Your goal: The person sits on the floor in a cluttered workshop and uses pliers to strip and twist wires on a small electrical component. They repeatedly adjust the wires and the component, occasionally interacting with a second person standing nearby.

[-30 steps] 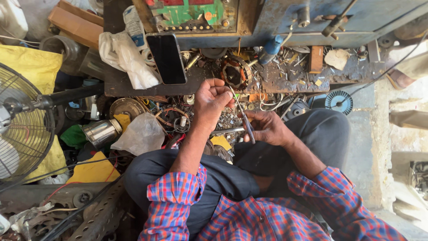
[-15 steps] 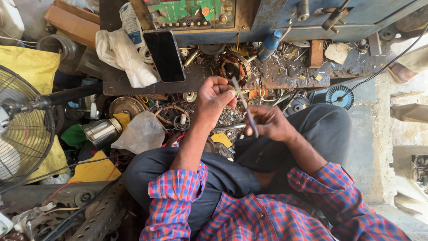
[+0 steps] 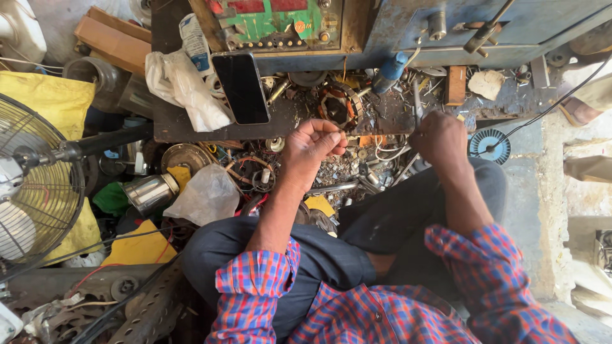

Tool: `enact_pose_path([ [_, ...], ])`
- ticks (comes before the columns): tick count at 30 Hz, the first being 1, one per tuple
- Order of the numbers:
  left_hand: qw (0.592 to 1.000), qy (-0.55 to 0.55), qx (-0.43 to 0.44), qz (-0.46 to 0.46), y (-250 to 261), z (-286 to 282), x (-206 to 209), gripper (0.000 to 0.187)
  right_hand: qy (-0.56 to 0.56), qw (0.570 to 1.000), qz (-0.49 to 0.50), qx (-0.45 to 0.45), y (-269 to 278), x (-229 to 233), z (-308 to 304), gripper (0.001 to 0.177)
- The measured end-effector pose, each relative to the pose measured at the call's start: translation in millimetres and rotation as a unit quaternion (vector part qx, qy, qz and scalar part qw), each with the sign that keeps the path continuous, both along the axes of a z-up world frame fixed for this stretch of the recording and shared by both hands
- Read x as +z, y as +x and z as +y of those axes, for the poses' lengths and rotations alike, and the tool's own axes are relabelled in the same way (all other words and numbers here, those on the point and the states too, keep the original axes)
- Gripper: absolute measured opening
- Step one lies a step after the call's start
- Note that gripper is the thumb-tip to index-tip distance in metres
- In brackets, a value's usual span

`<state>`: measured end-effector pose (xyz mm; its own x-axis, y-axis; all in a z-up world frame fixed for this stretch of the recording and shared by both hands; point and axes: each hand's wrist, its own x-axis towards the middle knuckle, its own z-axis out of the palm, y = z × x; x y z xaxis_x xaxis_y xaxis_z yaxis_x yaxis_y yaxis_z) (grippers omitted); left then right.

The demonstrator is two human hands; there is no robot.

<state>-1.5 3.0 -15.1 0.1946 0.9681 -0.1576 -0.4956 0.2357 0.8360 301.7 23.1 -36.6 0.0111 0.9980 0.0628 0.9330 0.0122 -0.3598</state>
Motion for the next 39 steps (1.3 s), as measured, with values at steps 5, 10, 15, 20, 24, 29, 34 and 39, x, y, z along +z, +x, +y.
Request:
enact_pose_path([
  [5,0.994,0.008,0.031,0.108,6,-4,-4,0.01,-0.029,0.991,-0.128,-0.011,-5,8,30,0.013],
  [10,0.892,0.235,0.106,0.371,19,-12,12,0.008,0.01,0.975,0.219,0.045,-45,31,3,0.015],
  [15,0.766,0.4,0.099,0.492,29,-18,29,0.01,-0.211,0.75,0.627,0.013,-86,17,-24,0.022],
  [20,0.801,0.353,0.07,0.478,33,-19,24,0.016,-0.182,0.745,0.641,0.018,-78,0,-24,0.02],
  [24,0.813,0.328,0.076,0.475,38,-17,13,0.02,-0.174,0.737,0.653,-0.001,-77,-4,-25,0.018],
  [29,0.733,0.392,0.076,0.551,37,-18,8,0.023,-0.163,0.721,0.673,0.004,-78,-1,-24,0.02],
  [34,0.734,0.405,0.078,0.539,36,-15,2,0.017,-0.144,0.699,0.699,0.042,-80,1,-26,0.02],
  [39,0.747,0.392,0.085,0.53,33,-14,0,0.011,0.003,0.836,0.537,0.115,-90,10,-29,0.014],
])
